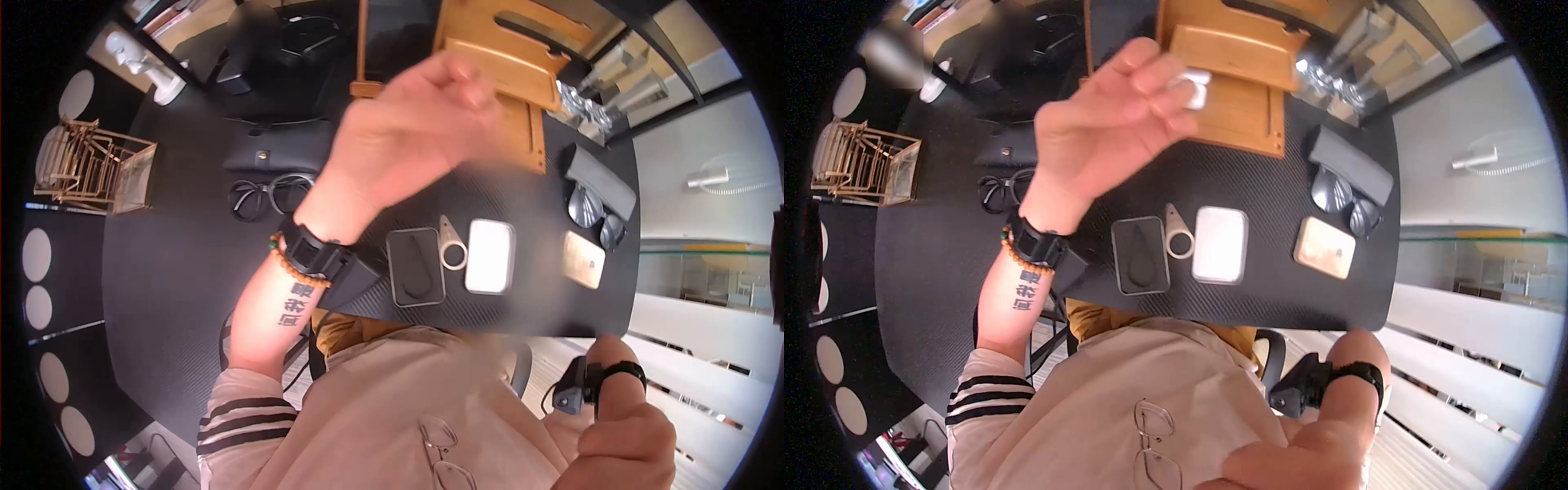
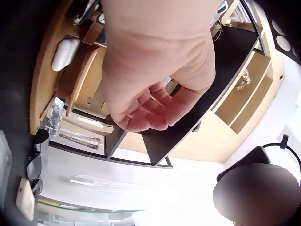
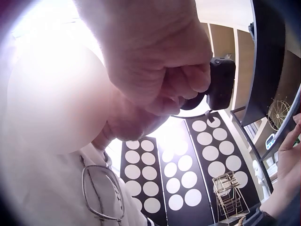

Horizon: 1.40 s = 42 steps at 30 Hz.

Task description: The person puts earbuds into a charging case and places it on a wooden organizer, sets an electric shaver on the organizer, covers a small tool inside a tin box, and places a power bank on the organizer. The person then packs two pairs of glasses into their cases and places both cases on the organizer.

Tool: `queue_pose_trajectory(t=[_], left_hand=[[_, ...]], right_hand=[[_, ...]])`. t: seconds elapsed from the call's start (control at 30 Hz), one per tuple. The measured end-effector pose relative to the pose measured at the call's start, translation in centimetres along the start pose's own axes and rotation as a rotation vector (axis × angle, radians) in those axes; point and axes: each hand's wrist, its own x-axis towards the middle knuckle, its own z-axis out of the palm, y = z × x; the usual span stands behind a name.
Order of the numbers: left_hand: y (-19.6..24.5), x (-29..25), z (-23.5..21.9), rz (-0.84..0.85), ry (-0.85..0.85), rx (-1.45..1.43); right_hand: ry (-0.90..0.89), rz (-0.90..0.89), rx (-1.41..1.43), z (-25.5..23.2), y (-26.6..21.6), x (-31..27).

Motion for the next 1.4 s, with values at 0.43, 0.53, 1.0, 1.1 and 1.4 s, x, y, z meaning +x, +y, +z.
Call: queue_pose_trajectory(t=[0.43,0.53,1.0,1.1,1.4], left_hand=[[-0.9,0.5,-0.3,-0.044,0.159,0.013],[-1.2,0.5,-0.4,-0.053,0.203,0.019],[0.0,-0.2,5.6,-0.551,0.009,1.339],[-0.8,-1.2,8.3,-0.656,-0.132,1.796],[-4.2,-3.8,8.7,-0.675,0.028,2.148]], right_hand=[[0.166,0.194,0.202,-3.1,3.4,-7.6],[0.029,0.296,0.123,-2.9,5.5,-10.4],[0.008,0.673,0.284,2.6,10.9,-17.3],[0.021,0.712,0.365,2.2,10.7,-17.3],[0.073,0.724,0.325,2.8,10.7,-17.5]])
